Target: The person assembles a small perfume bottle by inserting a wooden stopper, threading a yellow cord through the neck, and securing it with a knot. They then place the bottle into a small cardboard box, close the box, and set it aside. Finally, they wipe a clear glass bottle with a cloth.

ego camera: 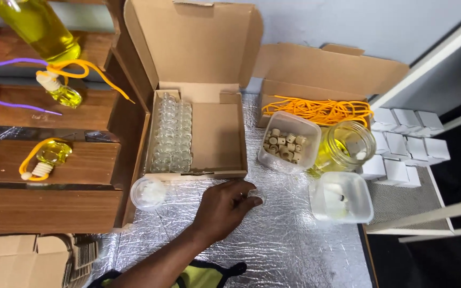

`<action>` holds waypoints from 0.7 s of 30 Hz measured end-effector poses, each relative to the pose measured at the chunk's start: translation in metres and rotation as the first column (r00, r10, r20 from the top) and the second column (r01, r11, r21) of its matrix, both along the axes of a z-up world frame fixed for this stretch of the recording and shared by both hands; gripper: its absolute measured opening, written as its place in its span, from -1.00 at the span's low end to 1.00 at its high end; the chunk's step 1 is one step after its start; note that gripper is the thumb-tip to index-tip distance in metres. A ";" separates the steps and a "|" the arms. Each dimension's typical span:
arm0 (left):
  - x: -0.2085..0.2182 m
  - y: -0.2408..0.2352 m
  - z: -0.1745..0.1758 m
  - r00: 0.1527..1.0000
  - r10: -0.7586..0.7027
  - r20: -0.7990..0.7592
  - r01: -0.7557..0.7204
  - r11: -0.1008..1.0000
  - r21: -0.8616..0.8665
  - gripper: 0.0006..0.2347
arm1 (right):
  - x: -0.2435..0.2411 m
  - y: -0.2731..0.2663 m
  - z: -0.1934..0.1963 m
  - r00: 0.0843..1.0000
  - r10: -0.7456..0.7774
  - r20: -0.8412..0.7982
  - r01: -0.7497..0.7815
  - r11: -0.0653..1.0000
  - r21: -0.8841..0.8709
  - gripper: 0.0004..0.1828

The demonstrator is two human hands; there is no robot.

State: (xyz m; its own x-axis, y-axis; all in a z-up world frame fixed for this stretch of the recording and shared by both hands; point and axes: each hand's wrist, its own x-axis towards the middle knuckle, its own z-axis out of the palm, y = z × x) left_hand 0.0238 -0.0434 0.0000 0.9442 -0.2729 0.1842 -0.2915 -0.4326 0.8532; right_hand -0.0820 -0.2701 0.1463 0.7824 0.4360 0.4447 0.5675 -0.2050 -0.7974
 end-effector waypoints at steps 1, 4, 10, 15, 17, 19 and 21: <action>0.000 -0.002 -0.003 1.000 0.019 0.018 -0.019 1.000 0.002 -0.79 | 0.006 -0.010 0.003 1.000 -0.028 -0.006 0.028 1.000 -0.010 -0.71; -0.004 -0.001 -0.003 0.995 -0.014 0.100 0.012 1.000 0.015 -0.76 | 0.022 -0.022 0.012 0.992 -0.123 -0.027 0.121 0.991 -0.050 -0.70; -0.008 -0.002 -0.012 0.916 -0.083 0.393 0.049 0.994 0.096 -0.80 | 0.059 -0.020 0.012 0.797 -0.603 0.034 0.527 0.666 -0.529 -0.78; -0.012 0.006 0.000 0.974 -0.164 0.156 0.135 0.974 0.182 -0.80 | 0.092 -0.035 -0.031 0.790 -0.610 0.056 0.344 0.366 -0.864 -0.76; -0.009 0.008 -0.004 0.979 -0.160 0.124 0.135 0.973 0.189 -0.79 | 0.099 -0.037 -0.039 0.784 -0.615 0.087 0.292 0.242 -0.925 -0.74; -0.009 0.011 -0.005 0.977 -0.197 0.078 0.177 0.962 0.209 -0.77 | 0.101 -0.039 -0.047 0.809 -0.578 0.103 0.247 0.176 -0.953 -0.73; -0.010 0.012 -0.005 0.977 -0.202 0.070 0.183 0.959 0.218 -0.77 | 0.102 -0.036 -0.047 0.831 -0.544 0.115 0.226 0.141 -0.964 -0.73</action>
